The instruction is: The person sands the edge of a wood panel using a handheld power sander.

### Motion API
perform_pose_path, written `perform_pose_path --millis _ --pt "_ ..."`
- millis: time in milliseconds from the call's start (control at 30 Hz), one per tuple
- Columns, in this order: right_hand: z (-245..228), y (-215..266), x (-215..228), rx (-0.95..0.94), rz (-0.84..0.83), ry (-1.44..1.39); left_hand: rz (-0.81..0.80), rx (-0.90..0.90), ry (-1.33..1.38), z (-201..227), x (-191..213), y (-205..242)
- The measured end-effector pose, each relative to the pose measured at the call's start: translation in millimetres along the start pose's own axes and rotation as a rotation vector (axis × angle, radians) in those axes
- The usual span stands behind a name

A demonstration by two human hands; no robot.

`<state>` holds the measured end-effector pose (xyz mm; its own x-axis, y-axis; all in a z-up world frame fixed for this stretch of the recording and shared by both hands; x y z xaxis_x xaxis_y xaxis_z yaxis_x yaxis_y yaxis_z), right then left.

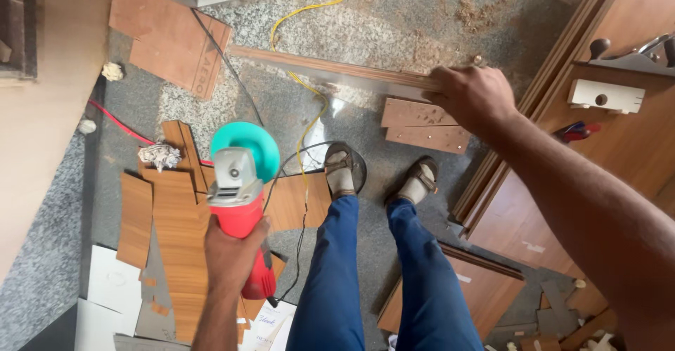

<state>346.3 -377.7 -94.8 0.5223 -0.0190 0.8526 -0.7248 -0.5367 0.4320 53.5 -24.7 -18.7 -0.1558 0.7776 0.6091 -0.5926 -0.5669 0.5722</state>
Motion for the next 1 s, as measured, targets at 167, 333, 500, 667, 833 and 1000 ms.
perform_pose_path --millis 167,333,500,667,833,1000 --pt "63.8 34.6 -22.5 -0.038 0.046 -0.067 0.026 0.108 0.069 -19.0 9.0 -8.2" --pt "106.4 42.8 -45.4 -0.004 0.085 -0.053 0.057 0.073 0.073 -28.1 2.7 -11.7" --pt "111.4 34.9 -41.1 0.05 0.099 -0.039 -0.027 0.204 0.223 -34.3 -18.1 0.6" --pt "97.5 30.0 -26.9 0.088 0.113 -0.053 -0.003 0.034 0.086 -10.4 -27.2 -1.0" --pt "96.7 19.6 -27.1 0.065 0.068 -0.066 -0.04 0.113 0.054 -2.7 -38.5 2.6" --pt "92.4 30.3 -28.1 0.091 0.092 -0.108 -0.072 0.129 0.066 3.2 -47.7 1.5"
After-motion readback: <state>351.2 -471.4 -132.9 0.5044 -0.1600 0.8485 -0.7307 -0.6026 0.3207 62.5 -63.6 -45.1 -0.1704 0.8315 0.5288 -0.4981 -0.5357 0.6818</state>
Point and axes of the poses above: each hand's wrist, its own y-axis away from the middle knuckle, its own x-axis out of the back of the hand, z = x × y, the point moved 7 cm from there along -y, towards the middle knuckle, and after that the axes turned 7 degrees about -y, right-handed, at the moved point
